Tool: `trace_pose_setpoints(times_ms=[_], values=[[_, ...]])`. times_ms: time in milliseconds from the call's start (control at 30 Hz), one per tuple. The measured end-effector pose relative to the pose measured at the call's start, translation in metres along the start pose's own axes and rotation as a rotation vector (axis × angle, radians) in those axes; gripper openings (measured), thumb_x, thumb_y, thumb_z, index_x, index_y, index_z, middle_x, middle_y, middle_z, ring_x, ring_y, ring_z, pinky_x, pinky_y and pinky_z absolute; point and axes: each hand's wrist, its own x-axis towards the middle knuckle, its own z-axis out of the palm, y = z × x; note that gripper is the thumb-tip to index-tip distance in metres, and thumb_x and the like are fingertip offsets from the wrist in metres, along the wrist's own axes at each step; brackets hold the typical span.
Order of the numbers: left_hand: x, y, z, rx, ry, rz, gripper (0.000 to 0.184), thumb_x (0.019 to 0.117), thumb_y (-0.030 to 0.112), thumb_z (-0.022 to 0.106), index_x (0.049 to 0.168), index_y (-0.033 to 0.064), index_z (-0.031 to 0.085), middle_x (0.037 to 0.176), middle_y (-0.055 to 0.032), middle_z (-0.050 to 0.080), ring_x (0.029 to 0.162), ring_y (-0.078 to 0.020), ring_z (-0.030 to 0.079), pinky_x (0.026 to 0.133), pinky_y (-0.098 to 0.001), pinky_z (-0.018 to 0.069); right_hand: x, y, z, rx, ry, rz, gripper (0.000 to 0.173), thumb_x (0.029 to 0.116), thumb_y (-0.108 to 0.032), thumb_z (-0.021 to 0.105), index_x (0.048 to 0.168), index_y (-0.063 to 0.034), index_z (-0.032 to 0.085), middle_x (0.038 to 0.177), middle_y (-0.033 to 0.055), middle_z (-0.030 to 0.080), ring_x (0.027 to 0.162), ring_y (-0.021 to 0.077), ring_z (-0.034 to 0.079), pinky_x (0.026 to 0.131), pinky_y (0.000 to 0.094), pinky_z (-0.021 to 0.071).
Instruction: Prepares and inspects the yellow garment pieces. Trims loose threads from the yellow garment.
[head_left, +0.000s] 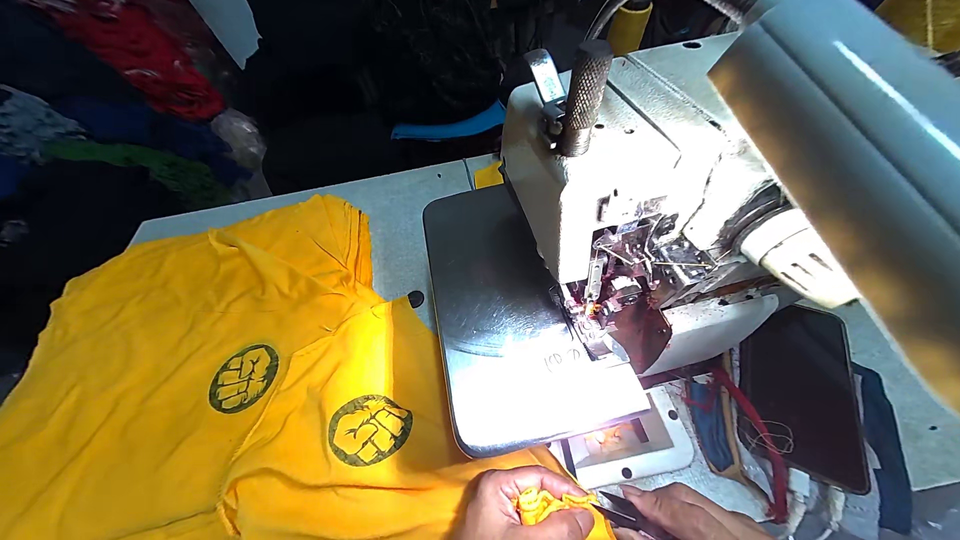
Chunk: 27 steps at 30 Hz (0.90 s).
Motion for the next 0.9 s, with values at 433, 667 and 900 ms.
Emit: trace_pose_setpoints(times_ms=[433,667,900], values=[[0.000,0.001,0.000,-0.025,0.000,-0.019,0.011,0.0867,-0.001,0.070,0.093,0.0055,0.076,0.077,0.0035,0.072,0.067,-0.0001,0.065,0.062,-0.0196,0.0535,0.002,0.005,0.007,0.052,0.090,-0.021,0.023,0.0969,-0.012,0.071,0.116,0.0000,0.064,0.088,0.0117,0.065,0.075,0.0077,0.063,0.068,0.0156,0.0528],[0.000,0.002,0.001,-0.016,0.034,-0.026,0.013,0.0863,-0.002,0.070,0.095,0.0049,0.078,0.080,0.0022,0.074,0.070,-0.0013,0.067,0.065,-0.0212,0.0556,-0.002,-0.008,0.007,0.061,-0.005,0.098,0.023,0.0957,-0.011,0.071,0.110,0.0073,0.069,0.080,0.0164,0.065,0.067,0.0127,0.059,0.061,0.0205,0.0492],[0.000,0.002,0.002,-0.031,0.033,-0.024,0.013,0.0866,-0.003,0.069,0.094,0.0038,0.077,0.079,0.0020,0.073,0.069,-0.0017,0.067,0.065,-0.0212,0.0557,-0.003,-0.006,0.008,0.065,0.021,0.098,0.023,0.0952,-0.011,0.071,0.109,0.0074,0.068,0.079,0.0153,0.064,0.066,0.0115,0.058,0.060,0.0190,0.0474]])
